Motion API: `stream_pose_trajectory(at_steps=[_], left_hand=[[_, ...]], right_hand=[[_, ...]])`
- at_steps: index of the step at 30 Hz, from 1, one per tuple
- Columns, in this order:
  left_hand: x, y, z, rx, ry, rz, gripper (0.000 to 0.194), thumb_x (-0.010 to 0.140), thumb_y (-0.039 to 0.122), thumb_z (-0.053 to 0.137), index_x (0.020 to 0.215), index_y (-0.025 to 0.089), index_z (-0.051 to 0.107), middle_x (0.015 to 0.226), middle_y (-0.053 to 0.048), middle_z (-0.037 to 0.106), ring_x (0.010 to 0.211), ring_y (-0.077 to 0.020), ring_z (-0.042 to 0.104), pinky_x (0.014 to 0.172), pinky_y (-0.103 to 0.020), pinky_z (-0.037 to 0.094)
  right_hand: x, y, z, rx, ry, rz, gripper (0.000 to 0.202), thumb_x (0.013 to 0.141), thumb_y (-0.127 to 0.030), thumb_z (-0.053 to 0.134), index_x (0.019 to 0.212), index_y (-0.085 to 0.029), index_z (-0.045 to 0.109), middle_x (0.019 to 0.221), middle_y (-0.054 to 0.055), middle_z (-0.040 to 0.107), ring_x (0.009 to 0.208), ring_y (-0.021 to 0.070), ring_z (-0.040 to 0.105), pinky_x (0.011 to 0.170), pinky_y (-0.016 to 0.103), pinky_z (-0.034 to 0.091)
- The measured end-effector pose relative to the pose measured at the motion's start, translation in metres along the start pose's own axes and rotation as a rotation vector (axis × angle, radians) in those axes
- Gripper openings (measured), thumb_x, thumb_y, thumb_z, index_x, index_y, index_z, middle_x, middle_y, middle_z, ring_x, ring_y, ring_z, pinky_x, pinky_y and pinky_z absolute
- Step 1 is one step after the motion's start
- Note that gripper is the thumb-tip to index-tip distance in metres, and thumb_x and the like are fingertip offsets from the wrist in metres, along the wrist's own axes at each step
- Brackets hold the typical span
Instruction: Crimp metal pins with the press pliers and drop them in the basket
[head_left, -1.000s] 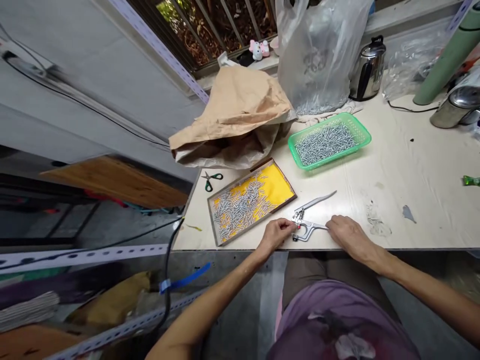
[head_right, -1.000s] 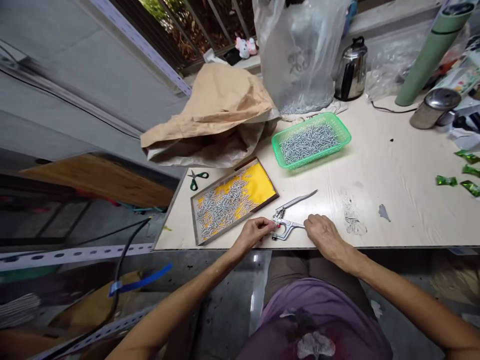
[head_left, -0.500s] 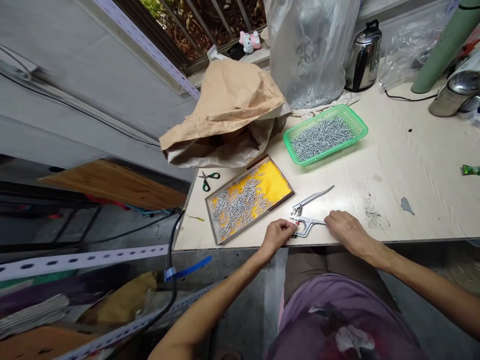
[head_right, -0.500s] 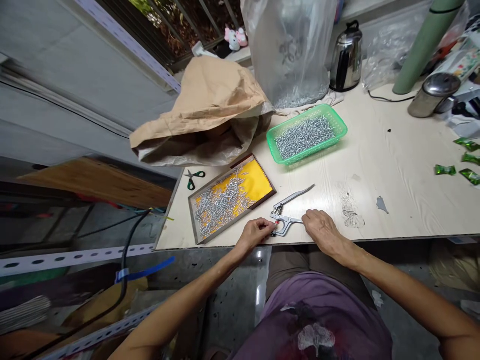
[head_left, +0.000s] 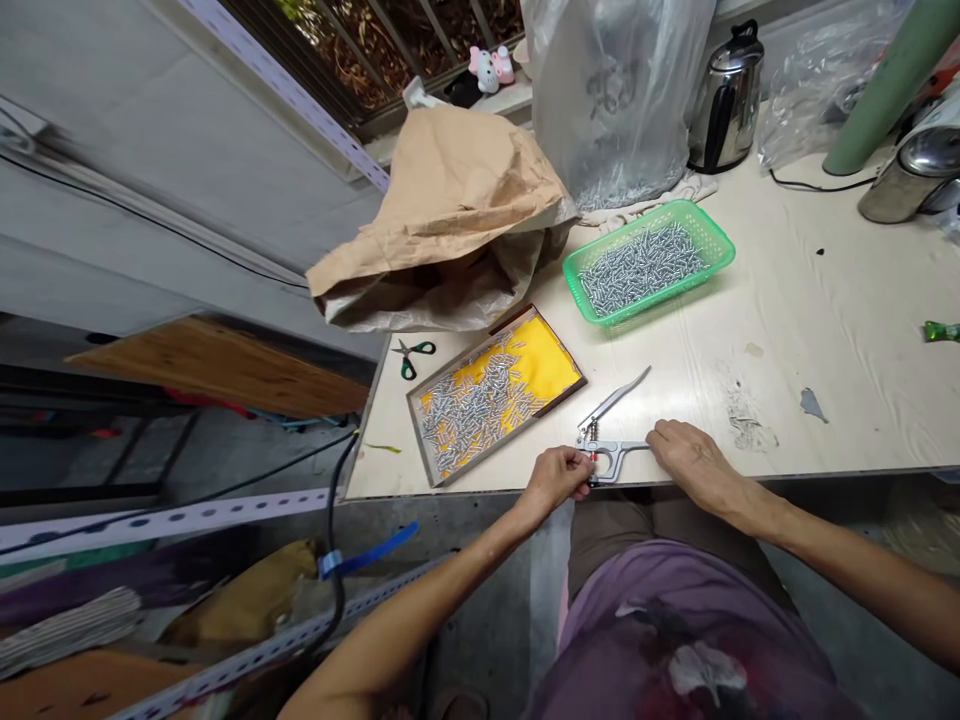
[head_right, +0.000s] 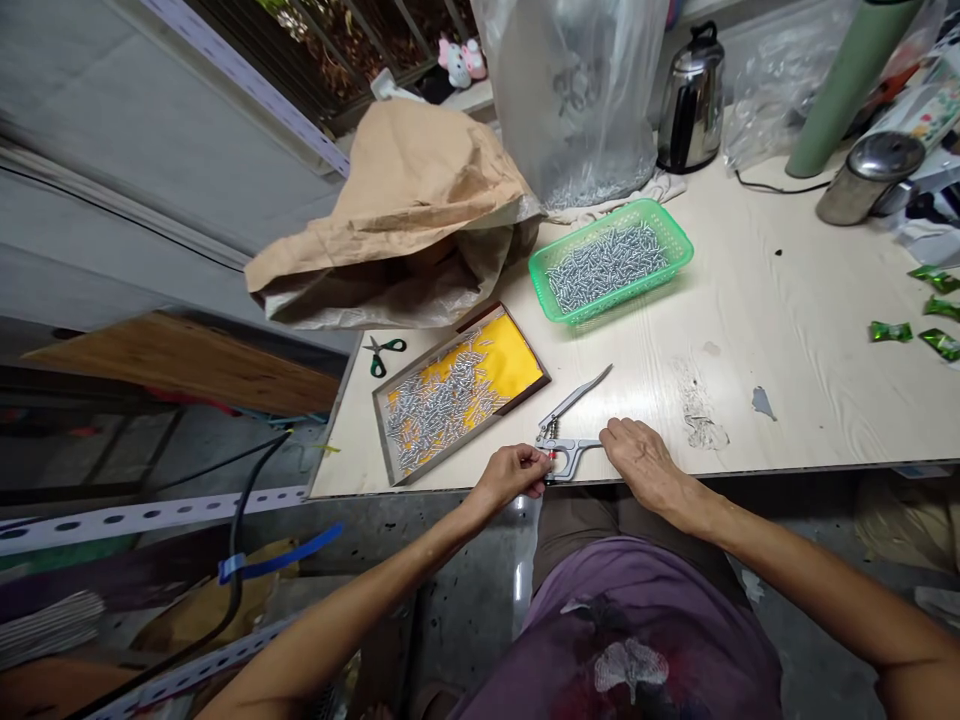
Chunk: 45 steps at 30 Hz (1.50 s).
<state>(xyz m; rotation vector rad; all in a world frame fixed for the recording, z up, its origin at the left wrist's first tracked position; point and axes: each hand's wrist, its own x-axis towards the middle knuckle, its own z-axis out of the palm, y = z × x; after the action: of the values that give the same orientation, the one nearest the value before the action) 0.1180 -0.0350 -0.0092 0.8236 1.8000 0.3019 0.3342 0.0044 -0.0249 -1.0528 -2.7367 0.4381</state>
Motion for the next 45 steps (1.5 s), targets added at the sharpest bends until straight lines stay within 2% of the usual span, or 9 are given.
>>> stream_pose_trajectory(at_steps=[14,18,22,24,27,33,38,41,45], left_hand=[[-0.005,0.005,0.003,-0.053,-0.047,-0.097,0.015,0.081,0.017,0.06,0.068,0.013,0.058,0.037,0.005,0.055,0.035,-0.0099,0.055,0.042,-0.017,0.045],[-0.008,0.002,0.005,-0.117,-0.009,-0.073,0.015,0.082,0.017,0.06,0.069,0.012,0.058,0.038,0.005,0.055,0.035,-0.0094,0.055,0.042,-0.017,0.045],[-0.007,-0.002,0.006,-0.133,0.004,-0.07,0.014,0.081,0.019,0.063,0.069,0.012,0.059,0.038,0.004,0.055,0.035,-0.0107,0.056,0.042,-0.017,0.045],[-0.007,-0.003,0.006,-0.133,0.004,-0.072,0.015,0.081,0.02,0.064,0.07,0.012,0.059,0.038,0.004,0.055,0.035,-0.0107,0.056,0.041,-0.017,0.044],[-0.006,-0.004,0.006,-0.136,0.008,-0.072,0.016,0.081,0.023,0.065,0.072,0.012,0.059,0.039,0.003,0.056,0.036,-0.0107,0.057,0.041,-0.016,0.044],[-0.002,-0.013,0.006,-0.158,0.002,-0.048,0.026,0.075,0.035,0.071,0.073,0.012,0.059,0.039,0.003,0.057,0.037,-0.0117,0.059,0.041,-0.016,0.045],[0.001,-0.02,0.007,-0.161,0.011,-0.028,0.032,0.075,0.042,0.071,0.077,0.012,0.06,0.041,0.003,0.057,0.04,-0.0124,0.061,0.043,-0.018,0.047],[0.002,-0.02,0.007,-0.137,0.022,-0.021,0.032,0.077,0.043,0.069,0.078,0.012,0.06,0.042,0.003,0.058,0.041,-0.0124,0.061,0.044,-0.018,0.047],[-0.004,-0.023,0.005,-0.011,0.035,0.057,0.031,0.082,0.043,0.063,0.077,0.013,0.061,0.046,0.002,0.058,0.042,-0.012,0.059,0.047,-0.02,0.046]], right_hand=[[-0.004,0.002,0.004,0.067,-0.004,0.008,0.023,0.085,-0.001,0.038,0.085,-0.017,0.055,0.083,0.007,0.056,0.077,0.0194,0.048,0.069,0.031,0.035],[0.001,0.012,0.002,0.052,-0.024,-0.005,0.013,0.088,-0.024,0.053,0.098,-0.016,0.057,0.105,0.012,0.058,0.096,0.024,0.052,0.078,0.035,0.041],[0.019,0.025,-0.001,-0.004,-0.047,-0.027,0.082,0.067,-0.054,0.075,0.132,-0.015,0.042,0.143,0.023,0.037,0.131,0.0387,0.033,0.094,0.051,0.038],[0.029,0.032,-0.001,-0.011,-0.099,-0.068,0.098,0.059,-0.058,0.078,0.137,-0.014,0.037,0.147,0.025,0.032,0.137,0.0409,0.024,0.1,0.054,0.034],[0.04,0.042,0.004,-0.016,-0.134,-0.097,0.104,0.057,-0.059,0.078,0.14,-0.013,0.035,0.148,0.024,0.033,0.139,0.0409,0.019,0.105,0.057,0.028],[0.055,0.06,0.009,0.0,-0.134,-0.13,0.103,0.059,-0.066,0.071,0.141,-0.015,0.034,0.149,0.022,0.03,0.139,0.0412,0.017,0.106,0.057,0.024],[0.061,0.055,-0.006,-0.036,-0.196,-0.109,0.102,0.054,-0.056,0.079,0.137,-0.012,0.039,0.134,0.021,0.047,0.125,0.0385,0.039,0.101,0.055,0.03],[0.06,0.049,-0.016,-0.057,-0.208,-0.1,0.087,0.055,-0.049,0.081,0.126,-0.01,0.048,0.119,0.018,0.055,0.108,0.0334,0.05,0.092,0.049,0.038],[0.054,0.042,-0.024,-0.05,-0.199,-0.101,0.064,0.06,-0.041,0.082,0.11,-0.011,0.056,0.106,0.013,0.057,0.095,0.0272,0.05,0.08,0.037,0.041]])
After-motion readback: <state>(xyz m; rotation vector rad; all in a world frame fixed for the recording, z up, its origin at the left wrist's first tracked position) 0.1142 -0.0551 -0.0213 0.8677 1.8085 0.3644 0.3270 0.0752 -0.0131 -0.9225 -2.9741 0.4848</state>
